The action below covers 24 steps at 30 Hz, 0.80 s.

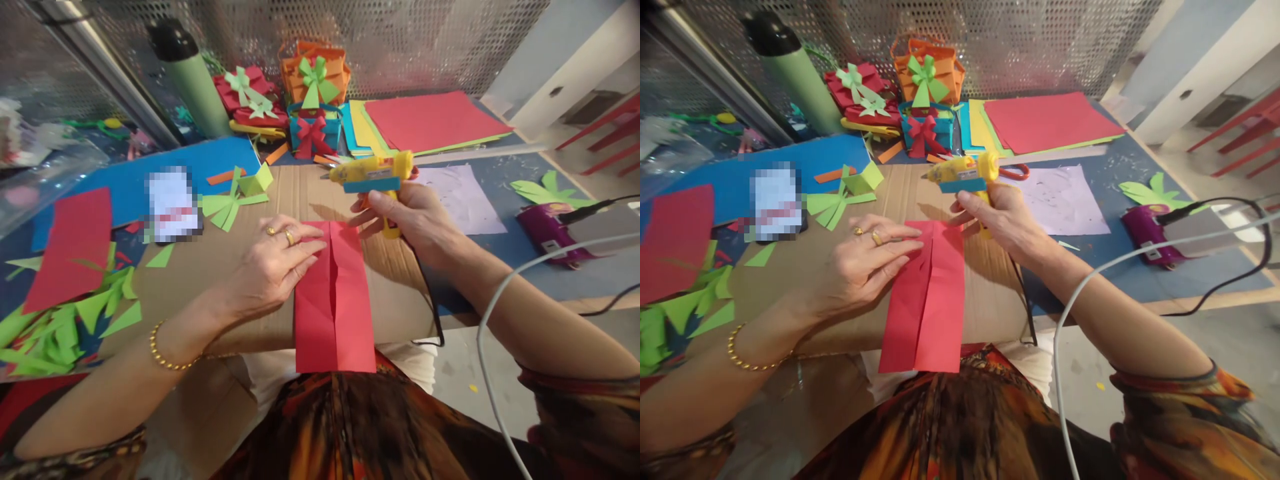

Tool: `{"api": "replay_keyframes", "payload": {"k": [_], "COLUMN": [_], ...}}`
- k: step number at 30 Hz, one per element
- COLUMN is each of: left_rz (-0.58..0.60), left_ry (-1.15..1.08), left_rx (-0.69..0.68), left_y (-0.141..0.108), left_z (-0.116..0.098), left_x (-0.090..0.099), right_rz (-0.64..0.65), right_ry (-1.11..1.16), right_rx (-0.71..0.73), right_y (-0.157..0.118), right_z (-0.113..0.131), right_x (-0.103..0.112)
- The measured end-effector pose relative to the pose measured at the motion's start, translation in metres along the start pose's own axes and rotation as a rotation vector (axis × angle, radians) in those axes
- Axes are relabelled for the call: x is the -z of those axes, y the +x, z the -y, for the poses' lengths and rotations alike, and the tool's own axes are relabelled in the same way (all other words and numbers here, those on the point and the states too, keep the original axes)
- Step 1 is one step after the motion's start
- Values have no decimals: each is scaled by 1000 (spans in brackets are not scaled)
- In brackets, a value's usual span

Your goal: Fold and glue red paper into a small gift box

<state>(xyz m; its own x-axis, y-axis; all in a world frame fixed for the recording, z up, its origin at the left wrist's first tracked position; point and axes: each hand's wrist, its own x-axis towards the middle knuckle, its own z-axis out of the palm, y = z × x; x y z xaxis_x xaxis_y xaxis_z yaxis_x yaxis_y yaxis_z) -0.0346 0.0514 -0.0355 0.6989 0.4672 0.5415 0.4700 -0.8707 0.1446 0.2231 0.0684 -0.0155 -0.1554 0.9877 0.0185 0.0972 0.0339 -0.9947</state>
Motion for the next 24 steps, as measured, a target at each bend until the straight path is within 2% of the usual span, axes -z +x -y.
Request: {"api": "replay_keyframes", "payload": {"k": [3, 7, 10, 13, 15, 19, 24], "left_rz": [-12, -52, -31, 26, 55, 99, 136], "left_ry": [18, 11, -16, -33, -37, -22, 7], "left_rx": [24, 29, -9, -27, -22, -18, 10], "left_y": [0, 1, 3, 4, 3, 1, -1], "left_z": [4, 7, 6, 3, 1, -2, -2], "left_x": [4, 6, 8, 8, 8, 4, 1], "right_rz": [-94, -244, -208, -185, -128, -78, -130], "right_ry": [-235, -1060, -1393, -1670, -1722, -1583, -1405], "right_rx": [39, -17, 17, -141, -170, -61, 314], "right_y": [-4, -25, -48, -66, -71, -75, -89], "right_z": [14, 16, 3, -10, -16, -31, -43], "right_x": [20, 62, 90, 105, 112, 135, 160]}}
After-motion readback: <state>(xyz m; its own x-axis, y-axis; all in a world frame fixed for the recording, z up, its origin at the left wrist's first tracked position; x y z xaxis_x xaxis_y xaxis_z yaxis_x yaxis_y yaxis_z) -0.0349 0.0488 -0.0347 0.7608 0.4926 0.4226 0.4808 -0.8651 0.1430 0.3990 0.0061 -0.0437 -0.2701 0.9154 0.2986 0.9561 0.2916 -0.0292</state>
